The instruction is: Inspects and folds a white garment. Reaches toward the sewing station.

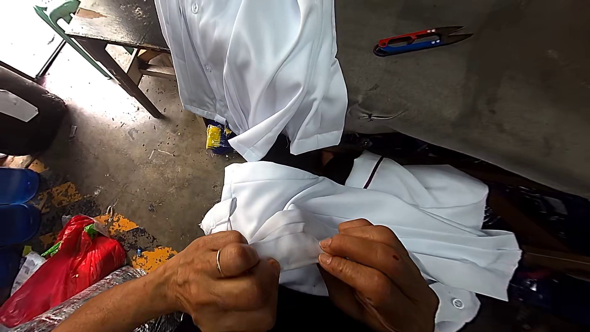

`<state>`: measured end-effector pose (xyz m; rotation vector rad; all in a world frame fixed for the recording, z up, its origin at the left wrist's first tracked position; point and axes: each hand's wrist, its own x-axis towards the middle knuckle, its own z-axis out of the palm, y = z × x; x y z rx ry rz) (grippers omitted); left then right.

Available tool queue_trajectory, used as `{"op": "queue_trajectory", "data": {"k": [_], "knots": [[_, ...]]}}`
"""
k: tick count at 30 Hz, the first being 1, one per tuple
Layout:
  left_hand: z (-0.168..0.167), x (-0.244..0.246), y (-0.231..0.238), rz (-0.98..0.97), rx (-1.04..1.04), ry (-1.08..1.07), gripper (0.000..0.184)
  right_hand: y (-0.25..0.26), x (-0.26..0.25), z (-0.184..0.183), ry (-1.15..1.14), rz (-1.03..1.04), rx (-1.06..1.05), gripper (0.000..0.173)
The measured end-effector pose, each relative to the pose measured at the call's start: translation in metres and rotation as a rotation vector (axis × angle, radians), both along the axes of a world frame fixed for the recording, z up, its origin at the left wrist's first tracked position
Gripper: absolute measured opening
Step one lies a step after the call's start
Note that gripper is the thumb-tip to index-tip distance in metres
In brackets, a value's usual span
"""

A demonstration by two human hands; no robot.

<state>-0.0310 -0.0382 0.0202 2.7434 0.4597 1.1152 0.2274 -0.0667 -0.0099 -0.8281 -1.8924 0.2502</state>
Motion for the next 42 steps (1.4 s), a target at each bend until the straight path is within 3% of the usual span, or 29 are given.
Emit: {"op": "queue_trajectory", "data": {"k": [3, 6, 8, 10, 13, 20, 28, 33, 36, 42], "knots": [[0.002, 0.002, 0.008, 0.066, -0.382, -0.041, 0.009, 0.008, 0.004, -0.001, 0.061, 0.044, -0.188, 0.004], [-0.007, 0.002, 0.028, -0.017, -1.06, -0.152, 0.014, 0.02, 0.008, -0.002, 0.08, -0.008, -0.433, 0.019], [-0.019, 0.002, 0.038, -0.119, -1.411, -0.298, 0.011, 0.024, 0.008, 0.003, 0.031, -0.109, -0.409, 0.023], [-0.026, 0.005, 0.041, -0.162, -1.578, -0.407, 0.008, 0.021, 0.006, 0.013, 0.023, -0.159, -0.32, 0.018], [-0.029, 0.011, 0.039, -0.198, -1.631, -0.472, 0.007, 0.014, -0.004, 0.026, 0.018, -0.104, -0.278, 0.013], [-0.028, 0.02, 0.035, -0.203, -1.601, -0.533, 0.007, 0.019, -0.025, 0.023, -0.071, -0.097, -0.305, 0.018], [-0.026, 0.021, 0.034, -0.189, -1.548, -0.49, 0.007, 0.027, -0.018, 0.026, -0.031, 0.015, -0.409, 0.019], [-0.027, 0.03, 0.029, -0.083, -1.43, -0.437, 0.007, 0.025, -0.037, 0.027, -0.106, -0.056, -0.193, 0.016], [-0.028, 0.032, 0.029, -0.08, -1.461, -0.442, 0.011, 0.017, -0.043, 0.036, -0.032, 0.078, -0.233, 0.017], [-0.034, 0.022, 0.032, -0.094, -1.563, -0.454, 0.011, -0.002, -0.03, 0.04, 0.156, 0.546, -0.623, 0.017]]}}
